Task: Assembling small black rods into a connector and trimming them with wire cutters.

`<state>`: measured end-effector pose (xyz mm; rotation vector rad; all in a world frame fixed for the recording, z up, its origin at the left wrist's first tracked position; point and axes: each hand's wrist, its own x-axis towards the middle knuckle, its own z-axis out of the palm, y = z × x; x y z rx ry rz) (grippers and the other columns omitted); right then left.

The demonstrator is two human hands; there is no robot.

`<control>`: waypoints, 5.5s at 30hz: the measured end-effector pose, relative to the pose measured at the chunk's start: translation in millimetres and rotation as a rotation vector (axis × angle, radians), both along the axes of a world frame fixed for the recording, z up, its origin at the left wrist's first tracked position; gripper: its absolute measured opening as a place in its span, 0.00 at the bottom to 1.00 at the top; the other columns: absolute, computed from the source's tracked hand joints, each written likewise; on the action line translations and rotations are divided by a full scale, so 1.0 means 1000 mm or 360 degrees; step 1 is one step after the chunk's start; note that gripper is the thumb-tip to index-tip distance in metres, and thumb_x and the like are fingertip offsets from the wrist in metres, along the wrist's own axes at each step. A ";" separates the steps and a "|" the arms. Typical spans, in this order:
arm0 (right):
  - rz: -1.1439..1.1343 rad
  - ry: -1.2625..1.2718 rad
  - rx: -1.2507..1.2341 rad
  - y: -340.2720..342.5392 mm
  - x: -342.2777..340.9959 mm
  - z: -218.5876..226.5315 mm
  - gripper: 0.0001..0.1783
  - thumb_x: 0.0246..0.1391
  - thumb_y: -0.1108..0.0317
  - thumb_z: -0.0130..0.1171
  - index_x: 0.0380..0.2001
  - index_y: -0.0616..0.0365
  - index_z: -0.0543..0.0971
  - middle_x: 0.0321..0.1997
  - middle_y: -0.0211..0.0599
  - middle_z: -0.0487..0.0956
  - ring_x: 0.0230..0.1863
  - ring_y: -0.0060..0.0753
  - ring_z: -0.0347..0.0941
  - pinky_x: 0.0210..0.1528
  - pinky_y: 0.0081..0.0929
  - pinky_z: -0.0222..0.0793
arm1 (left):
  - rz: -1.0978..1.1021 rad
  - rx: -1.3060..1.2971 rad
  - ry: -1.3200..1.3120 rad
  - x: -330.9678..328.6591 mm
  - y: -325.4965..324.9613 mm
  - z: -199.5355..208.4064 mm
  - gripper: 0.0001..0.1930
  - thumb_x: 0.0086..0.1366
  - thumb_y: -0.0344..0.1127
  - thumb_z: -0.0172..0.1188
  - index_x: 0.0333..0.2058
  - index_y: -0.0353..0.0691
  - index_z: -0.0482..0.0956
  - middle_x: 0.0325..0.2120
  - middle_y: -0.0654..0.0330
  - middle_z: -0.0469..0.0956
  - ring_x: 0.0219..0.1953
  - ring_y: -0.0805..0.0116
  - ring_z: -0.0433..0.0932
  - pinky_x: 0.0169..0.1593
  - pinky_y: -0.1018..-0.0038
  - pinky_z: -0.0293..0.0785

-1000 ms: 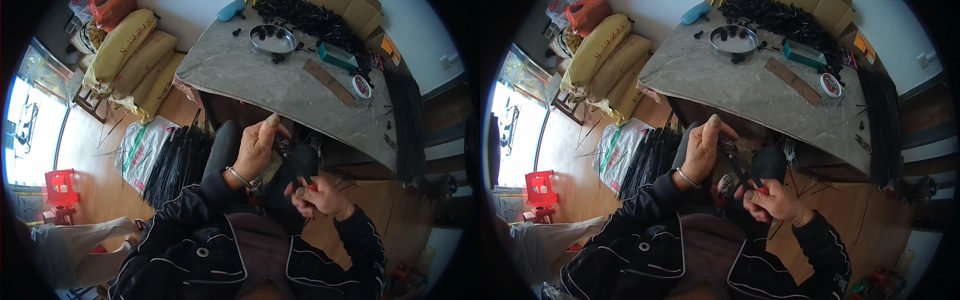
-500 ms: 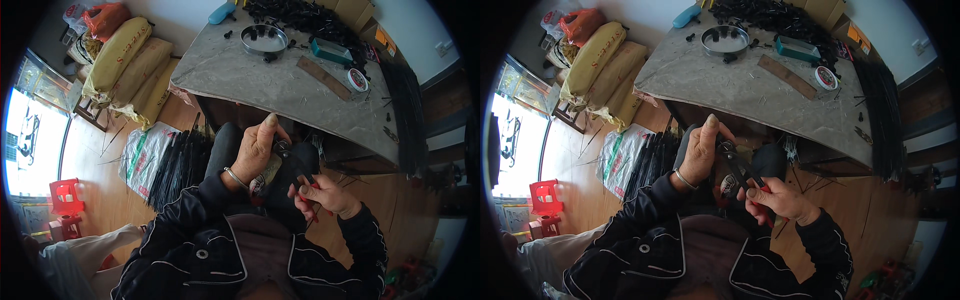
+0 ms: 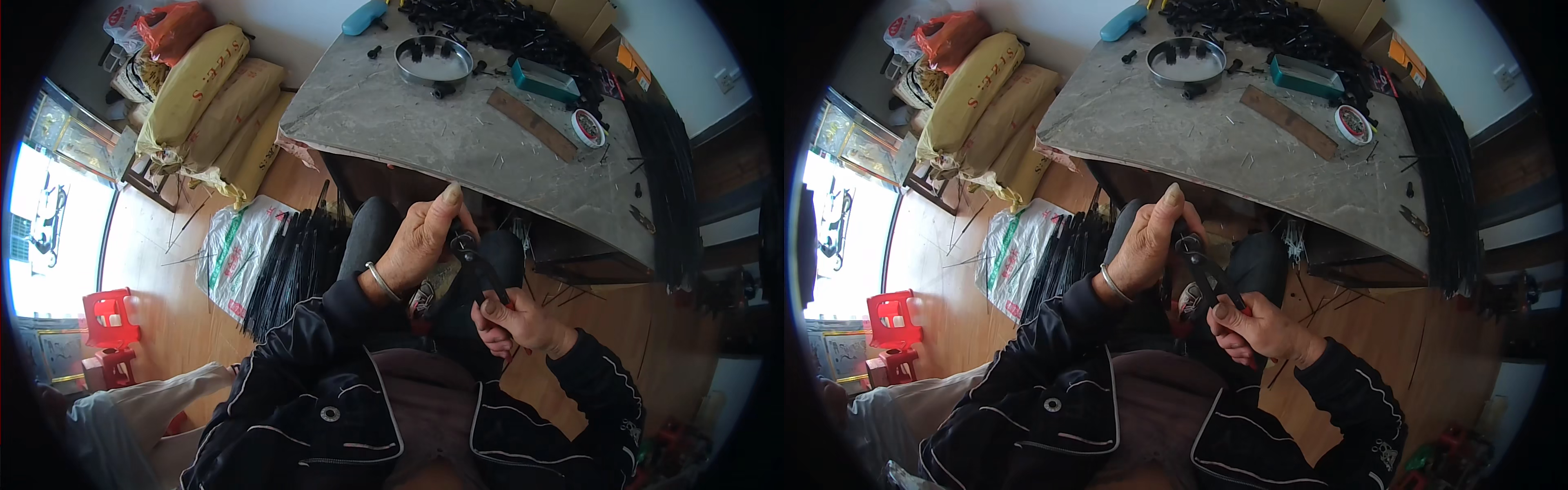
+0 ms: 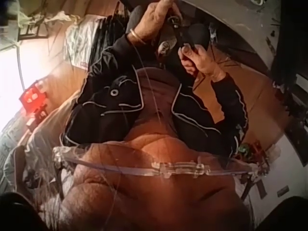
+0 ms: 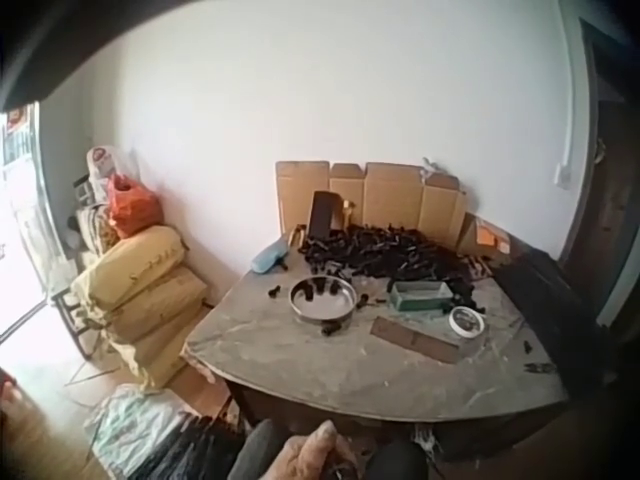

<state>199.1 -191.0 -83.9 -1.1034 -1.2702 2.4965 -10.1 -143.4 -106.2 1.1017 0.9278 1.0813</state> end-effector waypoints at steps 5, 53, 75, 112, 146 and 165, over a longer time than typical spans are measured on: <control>-0.0055 0.0007 -0.0040 0.002 -0.002 -0.006 0.23 0.64 0.48 0.47 0.24 0.57 0.65 0.14 0.23 0.59 0.14 0.15 0.55 0.17 0.18 0.57 | -0.0058 -0.0037 -0.0024 0.001 0.005 0.001 0.35 0.68 0.64 0.38 0.23 0.37 0.77 0.17 0.66 0.72 0.20 0.81 0.64 0.24 0.82 0.60; -0.0633 -0.2356 0.1944 0.294 0.155 -0.012 0.18 0.48 0.58 0.60 0.41 0.55 0.80 0.41 0.50 0.80 0.45 0.55 0.75 0.47 0.45 0.70 | 0.0077 -0.0264 -0.0255 0.004 0.041 -0.037 0.31 0.73 0.54 0.35 0.26 0.32 0.74 0.08 0.67 0.58 0.10 0.79 0.53 0.16 0.79 0.51; -0.1165 -0.0854 0.1388 0.235 0.108 0.020 0.09 0.52 0.66 0.56 0.28 0.62 0.76 0.24 0.33 0.75 0.27 0.25 0.71 0.31 0.28 0.67 | -0.0595 0.0013 -0.0715 0.000 0.017 -0.022 0.34 0.65 0.64 0.45 0.45 0.31 0.71 0.20 0.64 0.68 0.22 0.74 0.65 0.29 0.79 0.64; -0.1264 -0.0137 0.1158 0.067 -0.092 -0.027 0.09 0.61 0.65 0.55 0.33 0.60 0.76 0.22 0.26 0.74 0.22 0.16 0.70 0.23 0.15 0.63 | 0.0314 0.0214 -0.0275 -0.015 -0.011 -0.026 0.24 0.73 0.49 0.42 0.53 0.35 0.73 0.29 0.70 0.66 0.32 0.83 0.63 0.37 0.83 0.60; -0.1376 0.0325 0.0320 0.062 -0.096 -0.020 0.09 0.57 0.63 0.56 0.30 0.57 0.76 0.26 0.32 0.76 0.22 0.25 0.72 0.24 0.23 0.67 | 0.0226 0.0244 -0.0324 -0.020 -0.015 -0.024 0.22 0.73 0.48 0.41 0.50 0.36 0.75 0.35 0.68 0.72 0.33 0.81 0.66 0.39 0.83 0.63; -0.1377 -0.0073 0.1047 0.055 -0.107 -0.034 0.07 0.58 0.67 0.53 0.30 0.57 0.77 0.20 0.24 0.73 0.19 0.15 0.66 0.19 0.15 0.60 | 0.0365 0.0333 -0.0158 -0.018 -0.014 -0.027 0.18 0.73 0.41 0.45 0.52 0.38 0.75 0.46 0.61 0.69 0.49 0.72 0.67 0.54 0.77 0.61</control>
